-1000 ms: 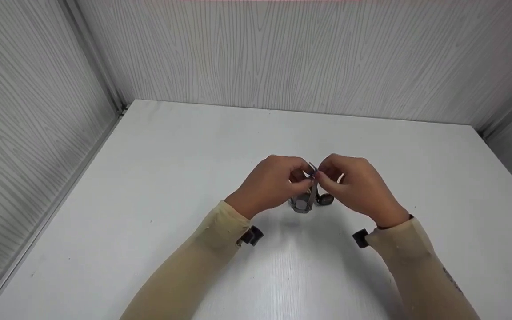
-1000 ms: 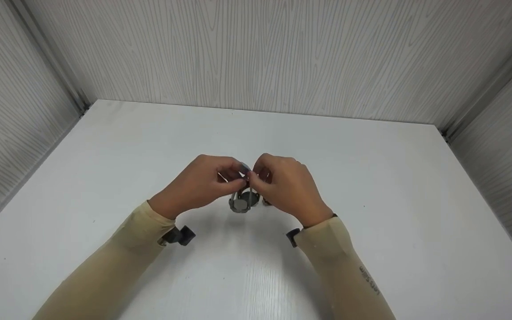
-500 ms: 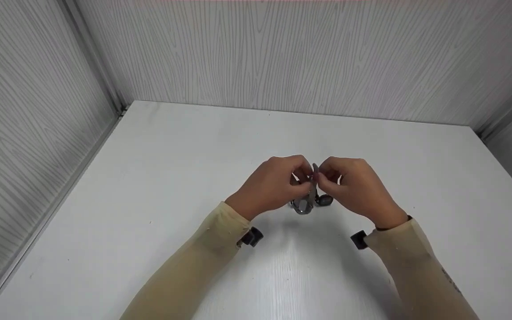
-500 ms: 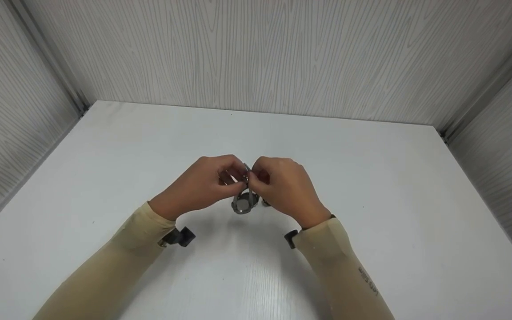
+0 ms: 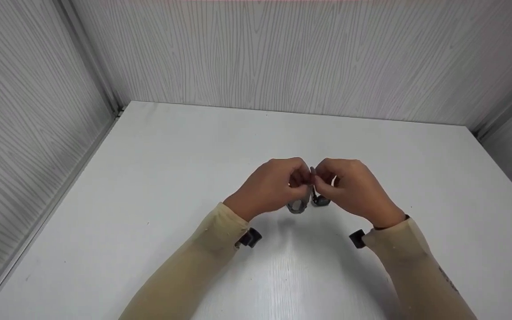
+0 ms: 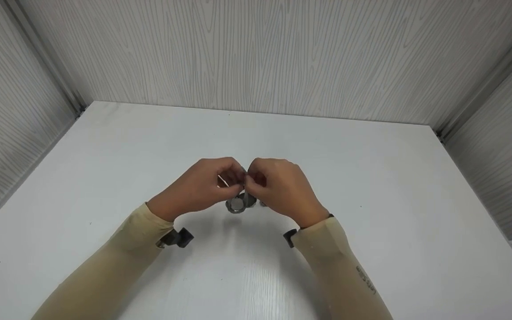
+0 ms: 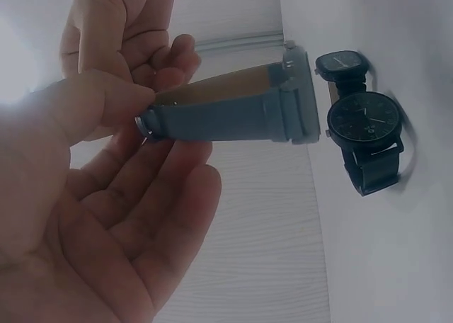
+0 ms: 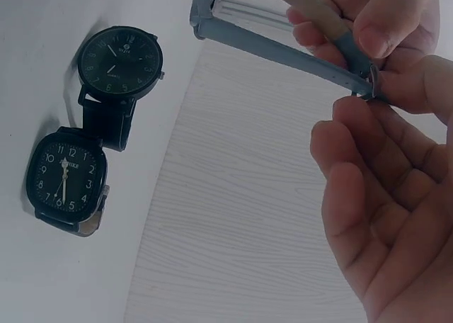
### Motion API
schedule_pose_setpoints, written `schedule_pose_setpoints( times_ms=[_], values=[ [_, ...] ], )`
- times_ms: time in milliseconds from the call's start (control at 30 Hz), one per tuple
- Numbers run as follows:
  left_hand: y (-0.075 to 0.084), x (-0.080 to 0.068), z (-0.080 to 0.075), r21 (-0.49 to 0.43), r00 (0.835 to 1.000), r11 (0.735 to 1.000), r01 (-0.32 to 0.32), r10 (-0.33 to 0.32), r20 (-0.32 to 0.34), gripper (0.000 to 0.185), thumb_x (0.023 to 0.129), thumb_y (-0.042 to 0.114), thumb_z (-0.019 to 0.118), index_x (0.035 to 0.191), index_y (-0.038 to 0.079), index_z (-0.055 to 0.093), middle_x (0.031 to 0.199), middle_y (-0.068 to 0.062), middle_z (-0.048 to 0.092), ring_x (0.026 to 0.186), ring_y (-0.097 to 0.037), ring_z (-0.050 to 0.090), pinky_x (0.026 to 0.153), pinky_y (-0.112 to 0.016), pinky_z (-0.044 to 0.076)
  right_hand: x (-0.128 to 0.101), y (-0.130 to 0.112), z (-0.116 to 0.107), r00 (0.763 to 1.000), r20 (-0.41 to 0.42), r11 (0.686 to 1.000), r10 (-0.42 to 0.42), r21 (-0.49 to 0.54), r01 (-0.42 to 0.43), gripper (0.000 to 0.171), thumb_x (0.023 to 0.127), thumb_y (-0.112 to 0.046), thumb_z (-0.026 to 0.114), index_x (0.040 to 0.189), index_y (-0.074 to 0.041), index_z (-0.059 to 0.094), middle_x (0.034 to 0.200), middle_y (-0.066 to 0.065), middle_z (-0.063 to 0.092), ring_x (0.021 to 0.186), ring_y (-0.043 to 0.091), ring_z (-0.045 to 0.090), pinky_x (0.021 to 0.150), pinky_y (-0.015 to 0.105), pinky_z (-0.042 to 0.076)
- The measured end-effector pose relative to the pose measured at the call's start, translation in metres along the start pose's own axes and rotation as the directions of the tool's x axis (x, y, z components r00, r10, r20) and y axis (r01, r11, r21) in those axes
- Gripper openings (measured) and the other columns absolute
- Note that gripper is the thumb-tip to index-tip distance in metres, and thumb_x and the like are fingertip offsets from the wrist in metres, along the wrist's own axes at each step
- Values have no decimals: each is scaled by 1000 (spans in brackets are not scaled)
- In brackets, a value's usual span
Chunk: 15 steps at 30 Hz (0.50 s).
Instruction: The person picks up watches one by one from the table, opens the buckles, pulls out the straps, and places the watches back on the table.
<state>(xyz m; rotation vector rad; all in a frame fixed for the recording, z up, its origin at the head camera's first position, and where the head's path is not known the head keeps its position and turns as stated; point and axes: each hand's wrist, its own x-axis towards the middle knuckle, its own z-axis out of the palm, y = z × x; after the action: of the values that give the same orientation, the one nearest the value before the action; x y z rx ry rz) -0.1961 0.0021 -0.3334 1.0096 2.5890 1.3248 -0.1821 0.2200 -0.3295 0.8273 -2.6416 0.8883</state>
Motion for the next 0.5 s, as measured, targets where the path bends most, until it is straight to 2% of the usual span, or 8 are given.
schedule_pose_setpoints(
  times_ms=[167,333,500],
  values=[
    [-1,-1,1,22,999,999,37,-38,27,9,94,15,67,102,15,69,89,8,71,82,-7,64,76,-27,53,0,2,0,999,43,999,-32,-28,33,16,93,-4,70,89,-19,72,80,-14,66,70,5,60,57,26,47],
    [-3,0,2,33,996,997,68,-70,58,9,95,16,69,103,15,70,91,8,71,83,-7,64,76,-27,53,0,4,0,993,77,993,-84,-74,90,14,92,-4,70,89,-18,70,86,-14,66,77,3,62,63,28,51],
    [-4,0,2,37,993,996,79,-82,82,9,95,14,69,104,15,70,92,7,71,84,-8,64,76,-28,53,0,4,-1,988,97,988,-122,-83,131,12,91,-5,72,91,-17,71,87,-13,66,76,2,61,64,27,52]
  ],
)
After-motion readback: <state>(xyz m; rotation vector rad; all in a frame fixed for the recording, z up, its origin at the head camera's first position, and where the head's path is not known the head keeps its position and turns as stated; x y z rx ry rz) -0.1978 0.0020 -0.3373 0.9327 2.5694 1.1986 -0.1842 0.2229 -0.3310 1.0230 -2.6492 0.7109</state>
